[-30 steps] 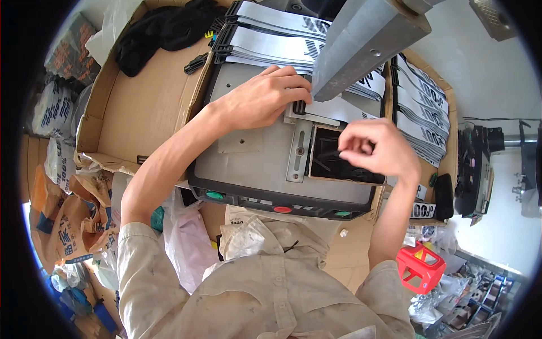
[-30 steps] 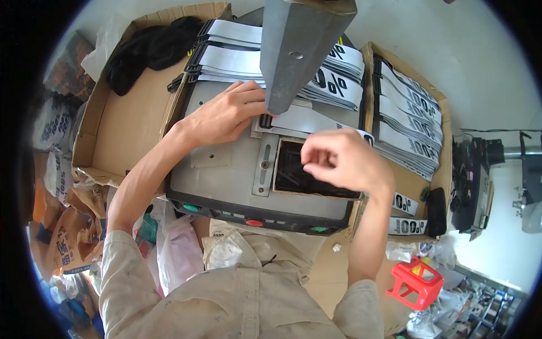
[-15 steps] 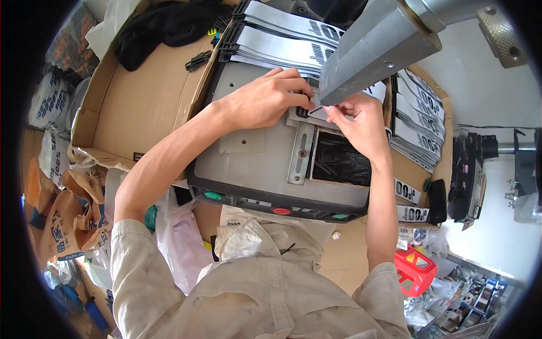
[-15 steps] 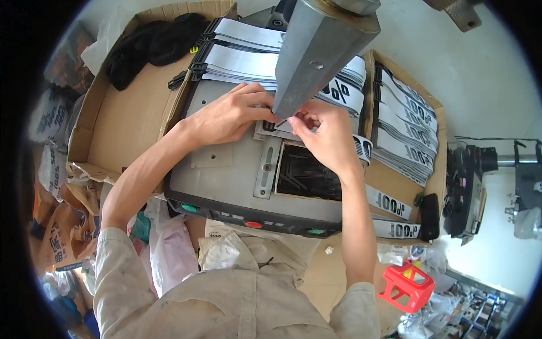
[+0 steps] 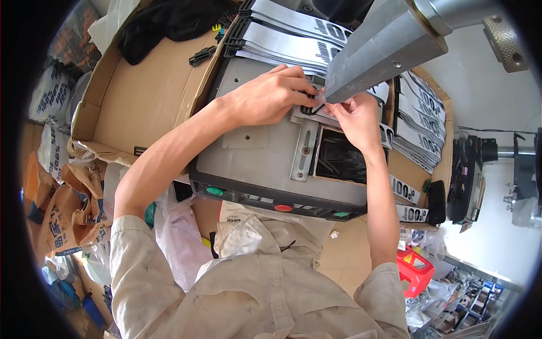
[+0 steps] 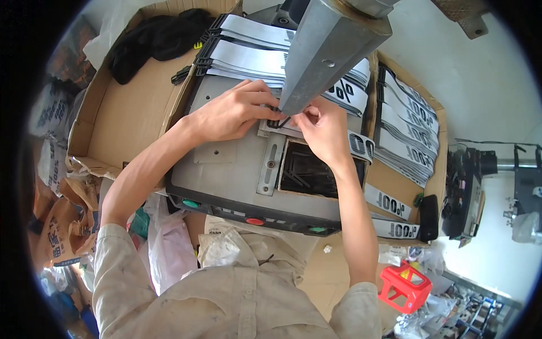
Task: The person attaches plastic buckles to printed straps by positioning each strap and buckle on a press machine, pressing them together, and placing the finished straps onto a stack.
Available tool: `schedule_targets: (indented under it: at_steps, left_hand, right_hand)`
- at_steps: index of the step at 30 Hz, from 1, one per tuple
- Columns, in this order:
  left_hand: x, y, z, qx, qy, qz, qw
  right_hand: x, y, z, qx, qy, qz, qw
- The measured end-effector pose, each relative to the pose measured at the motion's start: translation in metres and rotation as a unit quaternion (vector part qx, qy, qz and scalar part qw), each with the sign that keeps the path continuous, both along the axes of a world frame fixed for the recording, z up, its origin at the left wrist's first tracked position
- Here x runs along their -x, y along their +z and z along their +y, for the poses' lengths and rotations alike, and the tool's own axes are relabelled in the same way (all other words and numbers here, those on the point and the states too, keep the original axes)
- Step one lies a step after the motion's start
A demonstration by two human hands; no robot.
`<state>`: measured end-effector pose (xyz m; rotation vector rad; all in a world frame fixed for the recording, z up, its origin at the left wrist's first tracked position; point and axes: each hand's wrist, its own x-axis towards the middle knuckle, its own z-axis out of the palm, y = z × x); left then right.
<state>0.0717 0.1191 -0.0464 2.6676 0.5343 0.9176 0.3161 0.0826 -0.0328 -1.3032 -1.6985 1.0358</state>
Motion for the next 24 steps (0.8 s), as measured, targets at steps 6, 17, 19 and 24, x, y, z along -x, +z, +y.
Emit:
schedule_targets:
  at_steps: [6,17,19,24]
  left_hand:
    - [-0.001,-0.001,-0.001,-0.006,0.004,-0.002,1.0]
    - [0.001,0.001,-0.001,0.005,0.003,0.013,1.0]
    - [0.0,0.002,-0.001,0.001,0.003,0.008,1.0]
    - [0.0,0.001,-0.002,-0.001,0.001,-0.004,1.0]
  right_hand:
    - [0.003,0.005,-0.002,0.028,-0.016,-0.015,0.999]
    - [0.002,-0.002,-0.001,-0.027,0.021,-0.071,0.997]
    - [-0.002,-0.003,0.002,-0.017,0.031,-0.039,0.999]
    - [0.001,0.0,-0.001,0.014,0.048,0.045,0.998]
